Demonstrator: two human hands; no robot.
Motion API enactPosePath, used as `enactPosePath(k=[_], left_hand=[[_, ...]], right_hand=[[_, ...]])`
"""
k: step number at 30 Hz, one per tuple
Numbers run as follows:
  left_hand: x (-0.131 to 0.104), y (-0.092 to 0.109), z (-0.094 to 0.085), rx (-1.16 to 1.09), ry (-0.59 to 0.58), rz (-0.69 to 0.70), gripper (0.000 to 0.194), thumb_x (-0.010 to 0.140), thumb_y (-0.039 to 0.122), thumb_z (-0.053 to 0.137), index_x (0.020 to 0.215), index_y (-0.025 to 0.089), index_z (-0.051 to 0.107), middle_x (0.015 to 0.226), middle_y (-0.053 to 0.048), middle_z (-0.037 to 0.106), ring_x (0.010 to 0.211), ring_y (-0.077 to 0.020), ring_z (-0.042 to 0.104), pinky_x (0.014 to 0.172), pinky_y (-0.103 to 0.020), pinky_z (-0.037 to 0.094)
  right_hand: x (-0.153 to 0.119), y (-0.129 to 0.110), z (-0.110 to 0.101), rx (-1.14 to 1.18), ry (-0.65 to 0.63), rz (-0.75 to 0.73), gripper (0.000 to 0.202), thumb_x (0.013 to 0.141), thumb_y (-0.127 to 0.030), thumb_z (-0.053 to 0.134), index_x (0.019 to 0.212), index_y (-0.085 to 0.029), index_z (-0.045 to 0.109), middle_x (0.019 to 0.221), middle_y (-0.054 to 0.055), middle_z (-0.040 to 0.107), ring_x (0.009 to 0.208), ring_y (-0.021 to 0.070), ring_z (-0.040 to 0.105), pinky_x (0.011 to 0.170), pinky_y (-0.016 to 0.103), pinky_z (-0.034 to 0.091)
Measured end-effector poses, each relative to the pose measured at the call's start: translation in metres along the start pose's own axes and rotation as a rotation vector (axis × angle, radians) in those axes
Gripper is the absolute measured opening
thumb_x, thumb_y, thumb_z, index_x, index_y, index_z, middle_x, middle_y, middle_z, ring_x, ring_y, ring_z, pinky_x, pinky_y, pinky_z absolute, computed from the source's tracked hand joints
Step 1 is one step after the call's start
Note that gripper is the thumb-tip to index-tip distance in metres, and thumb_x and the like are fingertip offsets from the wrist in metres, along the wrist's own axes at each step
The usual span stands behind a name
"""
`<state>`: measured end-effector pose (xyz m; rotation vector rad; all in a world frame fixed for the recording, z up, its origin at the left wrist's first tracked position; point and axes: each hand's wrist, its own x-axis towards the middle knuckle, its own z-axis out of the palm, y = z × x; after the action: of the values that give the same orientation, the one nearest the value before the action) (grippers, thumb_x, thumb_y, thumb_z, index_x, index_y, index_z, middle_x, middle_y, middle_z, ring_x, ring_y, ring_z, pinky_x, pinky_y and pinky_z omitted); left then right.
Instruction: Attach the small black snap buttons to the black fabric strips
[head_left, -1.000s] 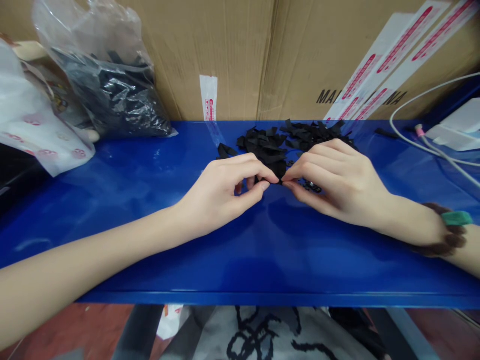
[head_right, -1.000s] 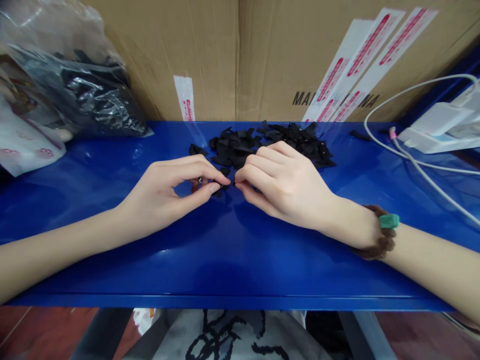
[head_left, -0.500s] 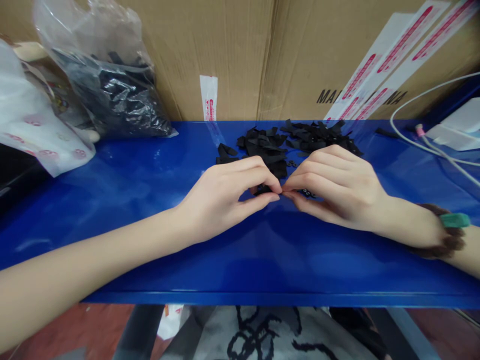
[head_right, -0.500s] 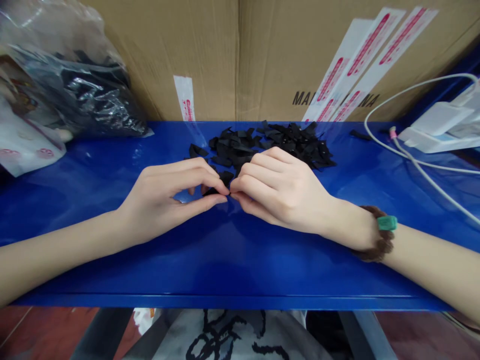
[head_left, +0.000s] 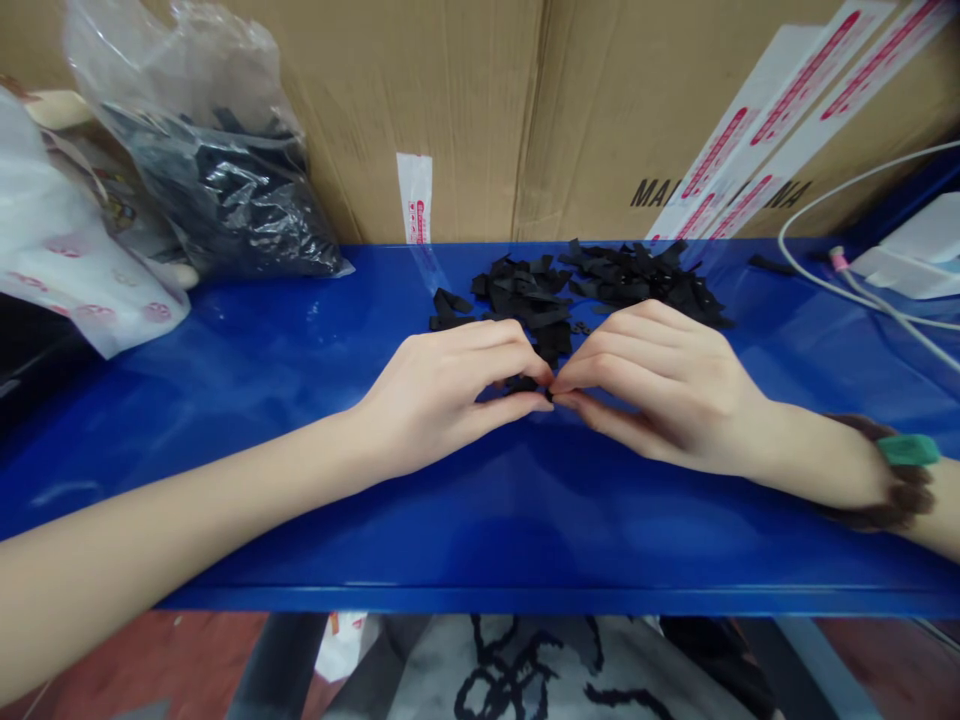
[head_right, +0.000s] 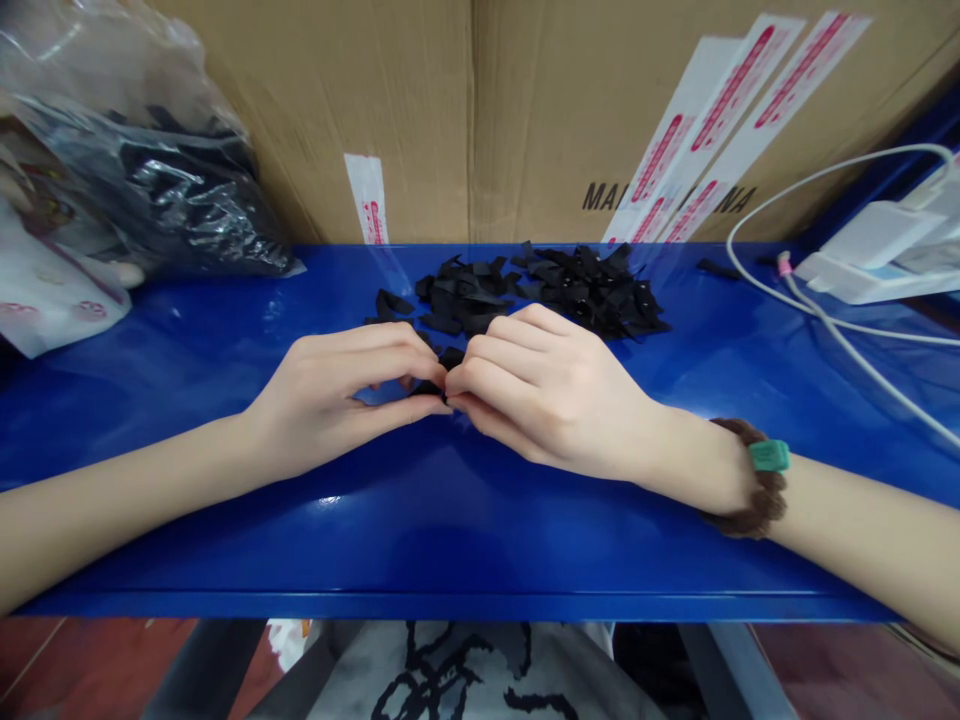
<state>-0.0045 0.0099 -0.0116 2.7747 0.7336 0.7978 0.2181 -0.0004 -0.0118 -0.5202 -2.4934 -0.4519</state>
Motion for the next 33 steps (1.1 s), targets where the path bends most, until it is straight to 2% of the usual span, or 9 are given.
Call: enactPosePath(k=[14, 25, 33], left_hand=[[-0.0007, 0.0001, 0.0024, 0.035, 0.031, -0.041, 0.014, 0.090, 0.032, 0.061, 0.091, 0.018, 0.066, 0.091, 0.001, 0.067, 0.086, -0.0110, 0.063, 0.073, -0.022, 0.047], [0.0000, -0.0004, 0.0017, -0.001, -0.010, -0.042, 0.014, 0.090, 0.032, 0.060, 0.089, 0.018, 0.066, 0.089, 0.001, 0.066, 0.086, -0.0112, 0.063, 0.075, -0.021, 0.048], [-0.0008, 0.0014, 0.0030, -0.009, -0.013, -0.066, 0.017, 0.090, 0.033, 0.059, 0.086, 0.018, 0.065, 0.087, 0.001, 0.067, 0.085, -0.0115, 0.062, 0.074, -0.022, 0.047]], right_hand=[[-0.0021, 0.0030, -0.0014, -0.029, -0.004, 0.002, 0.010, 0.094, -0.021, 0.051, 0.093, -0.016, 0.059, 0.079, 0.004, 0.066, 0.073, 0.0155, 0.059, 0.066, 0.032, 0.045], [-0.0020, 0.0028, -0.0001, -0.063, -0.010, -0.032, 0.009, 0.091, -0.020, 0.055, 0.089, -0.014, 0.060, 0.079, 0.005, 0.067, 0.073, 0.0167, 0.059, 0.067, 0.033, 0.045], [-0.0021, 0.0030, 0.0011, 0.024, -0.041, -0.039, 0.011, 0.092, -0.021, 0.052, 0.090, -0.013, 0.060, 0.079, 0.006, 0.066, 0.072, 0.0166, 0.058, 0.064, 0.032, 0.044]])
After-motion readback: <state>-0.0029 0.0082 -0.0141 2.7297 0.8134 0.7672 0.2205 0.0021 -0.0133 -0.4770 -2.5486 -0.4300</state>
